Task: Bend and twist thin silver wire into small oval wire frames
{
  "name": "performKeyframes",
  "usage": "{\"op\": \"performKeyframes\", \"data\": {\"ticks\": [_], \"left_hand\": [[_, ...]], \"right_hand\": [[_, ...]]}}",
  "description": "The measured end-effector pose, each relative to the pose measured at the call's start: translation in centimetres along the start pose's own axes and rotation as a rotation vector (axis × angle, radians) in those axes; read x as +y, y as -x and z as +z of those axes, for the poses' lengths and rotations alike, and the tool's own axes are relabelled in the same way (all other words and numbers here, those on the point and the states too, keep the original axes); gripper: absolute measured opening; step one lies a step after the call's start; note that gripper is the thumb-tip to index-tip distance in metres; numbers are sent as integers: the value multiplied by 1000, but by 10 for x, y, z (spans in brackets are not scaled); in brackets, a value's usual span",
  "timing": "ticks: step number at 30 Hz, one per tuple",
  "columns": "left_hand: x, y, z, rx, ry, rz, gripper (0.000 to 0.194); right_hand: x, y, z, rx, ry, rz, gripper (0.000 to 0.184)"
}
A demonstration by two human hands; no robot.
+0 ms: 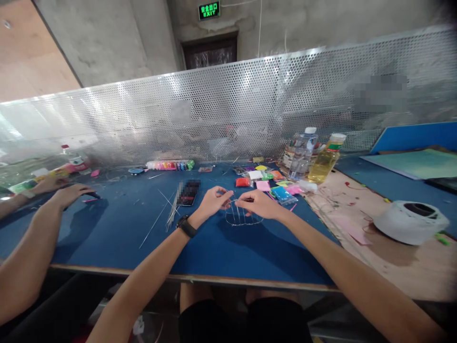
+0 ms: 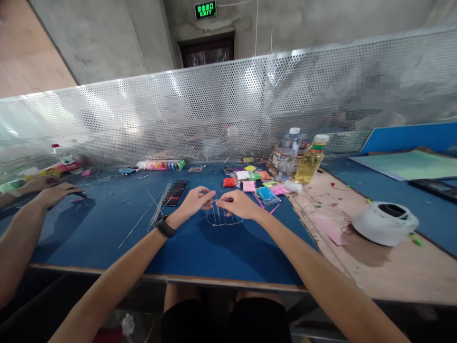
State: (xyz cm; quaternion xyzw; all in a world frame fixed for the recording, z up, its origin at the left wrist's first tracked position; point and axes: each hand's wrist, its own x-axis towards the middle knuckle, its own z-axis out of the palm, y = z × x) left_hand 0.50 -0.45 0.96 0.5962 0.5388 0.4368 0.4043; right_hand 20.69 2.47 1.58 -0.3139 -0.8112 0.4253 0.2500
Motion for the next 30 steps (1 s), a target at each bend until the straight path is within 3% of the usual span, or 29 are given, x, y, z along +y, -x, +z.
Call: {"op": "performKeyframes", "data": {"ticks": [2,3,5,7,12,22,30], "left_hand": [[3,2,-2,183,-211,320,28],[5,4,-3,216,-329,468,24],[7,6,-6,168,-534,665,20],[9,8,-7,89,-660,749,17],[6,9,-2,19,-761,801,19],[6,9,-1,64,-819,758,18],[11,12,-2,-54,-867,756,21]], "right_hand": [[1,-1,-1,1,-18,20,41],[1,-1,-1,4,-26,29,42],[2,-1,-2,12,-22,39,43],[4,-2,-3,21,-17,36,43],[7,-3,-4,30,-33,33,39],[5,-3,-4,29,62,17,40],[7,-3,-1,25,-36,58,36]]}}
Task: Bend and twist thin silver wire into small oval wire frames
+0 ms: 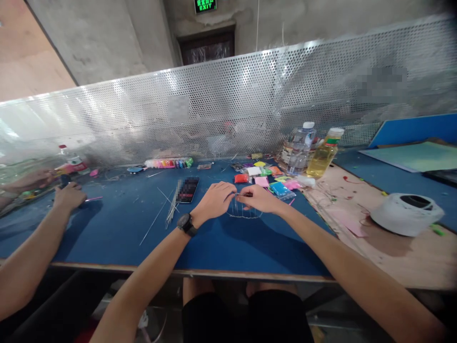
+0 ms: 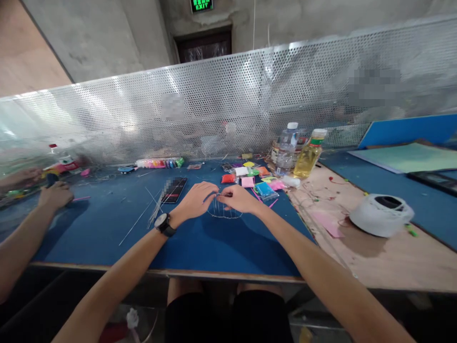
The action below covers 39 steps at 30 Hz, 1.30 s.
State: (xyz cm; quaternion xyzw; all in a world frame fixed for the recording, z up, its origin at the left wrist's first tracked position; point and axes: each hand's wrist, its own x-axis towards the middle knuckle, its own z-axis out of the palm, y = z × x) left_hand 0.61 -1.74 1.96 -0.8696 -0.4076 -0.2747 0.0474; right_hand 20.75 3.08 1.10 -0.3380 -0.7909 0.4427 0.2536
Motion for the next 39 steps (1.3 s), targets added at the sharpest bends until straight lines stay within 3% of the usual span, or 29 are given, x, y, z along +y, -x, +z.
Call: {"op": "performKeyframes", "data": {"ticks": [6,12,16,19,22,27,30,35,39], "left_hand": [[-5,-2,8,-49,274,-93,30],[-15,-5,16,-130,621,-368,35],[-12,-4,14,-207,1015,-574,33],[-9,-5,11,-209,1204,-613,30],[-7,-5,8,-193,1093,-528,31],[-3,0,8,-69,437,-163,19],[0,3,8,7,158,-117,27],[4,3,4,-4,-3,-11,37],[5,2,3,27,-67,-6,31]], "right_hand": [[-4,3,-4,-23,41,-33,36],[-2,4,-8,-26,190,-57,34],[-9,6,-5,14,199,-96,33],[-15,9,-3,47,172,-125,34],[-14,9,-4,53,183,-117,33],[-6,6,-7,96,321,-138,26],[-7,7,-8,100,343,-151,22],[-9,8,-8,82,318,-133,25],[-7,6,-8,90,327,-133,23]]}}
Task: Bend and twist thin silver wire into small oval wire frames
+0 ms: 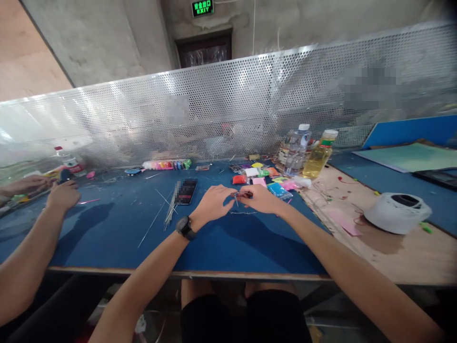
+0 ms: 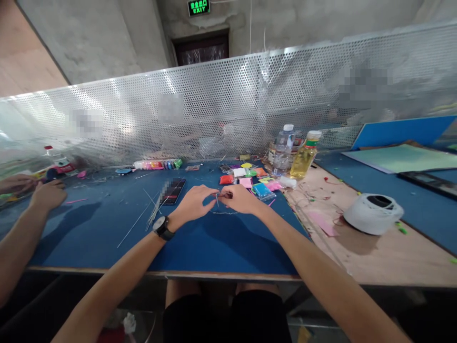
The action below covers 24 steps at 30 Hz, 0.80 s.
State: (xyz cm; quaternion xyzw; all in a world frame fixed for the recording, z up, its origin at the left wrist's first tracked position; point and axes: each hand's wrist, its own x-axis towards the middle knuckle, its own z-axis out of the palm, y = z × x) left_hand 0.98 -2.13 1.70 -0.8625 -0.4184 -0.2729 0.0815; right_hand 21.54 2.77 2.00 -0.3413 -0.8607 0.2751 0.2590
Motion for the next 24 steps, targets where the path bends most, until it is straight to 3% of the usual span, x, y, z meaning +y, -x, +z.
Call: {"op": "performKeyframes", "data": {"ticks": [6,14,20,24], "left_hand": [[-8,-1,-5,-3,-127,105,29],[-12,-1,-10,-21,-131,184,26],[-9,0,-6,65,-38,67,17],[-5,1,2,99,24,-55,14]], "right_hand": [[1,0,1,-3,-37,7,22],[6,-1,1,-9,-48,9,25],[2,0,0,0,-26,-16,22],[2,-1,0,79,79,-46,23]]}}
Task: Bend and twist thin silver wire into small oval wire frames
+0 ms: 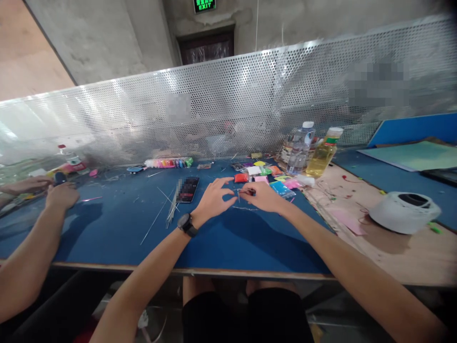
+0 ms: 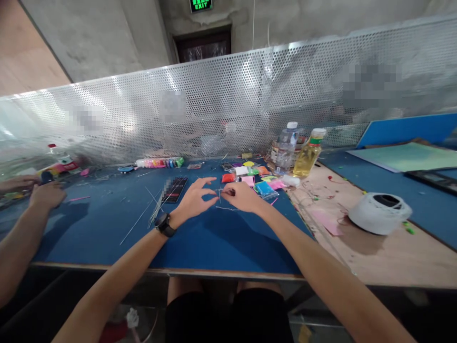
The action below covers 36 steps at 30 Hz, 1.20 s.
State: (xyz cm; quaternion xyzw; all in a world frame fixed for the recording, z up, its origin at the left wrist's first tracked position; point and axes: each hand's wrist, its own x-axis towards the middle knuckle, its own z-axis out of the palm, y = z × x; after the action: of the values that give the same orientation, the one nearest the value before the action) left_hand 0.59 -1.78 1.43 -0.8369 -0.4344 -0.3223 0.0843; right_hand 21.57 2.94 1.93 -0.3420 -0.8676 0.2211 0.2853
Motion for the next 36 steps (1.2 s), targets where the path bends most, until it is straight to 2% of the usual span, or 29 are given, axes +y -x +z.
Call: {"op": "performKeyframes", "data": {"ticks": [7,17,22,32,36], "left_hand": [[3,0,11,115,33,-119,9],[-1,3,30,105,175,-135,14],[-1,4,32,125,203,-163,11],[3,1,26,217,163,-145,6],[5,0,23,216,159,-160,12]], "right_hand": [[1,-3,7,97,56,-30,26],[3,-3,11,155,19,-48,21],[2,-4,13,176,-1,-13,21],[4,-6,14,224,-34,-67,22],[8,-8,16,265,-17,-44,23]]}}
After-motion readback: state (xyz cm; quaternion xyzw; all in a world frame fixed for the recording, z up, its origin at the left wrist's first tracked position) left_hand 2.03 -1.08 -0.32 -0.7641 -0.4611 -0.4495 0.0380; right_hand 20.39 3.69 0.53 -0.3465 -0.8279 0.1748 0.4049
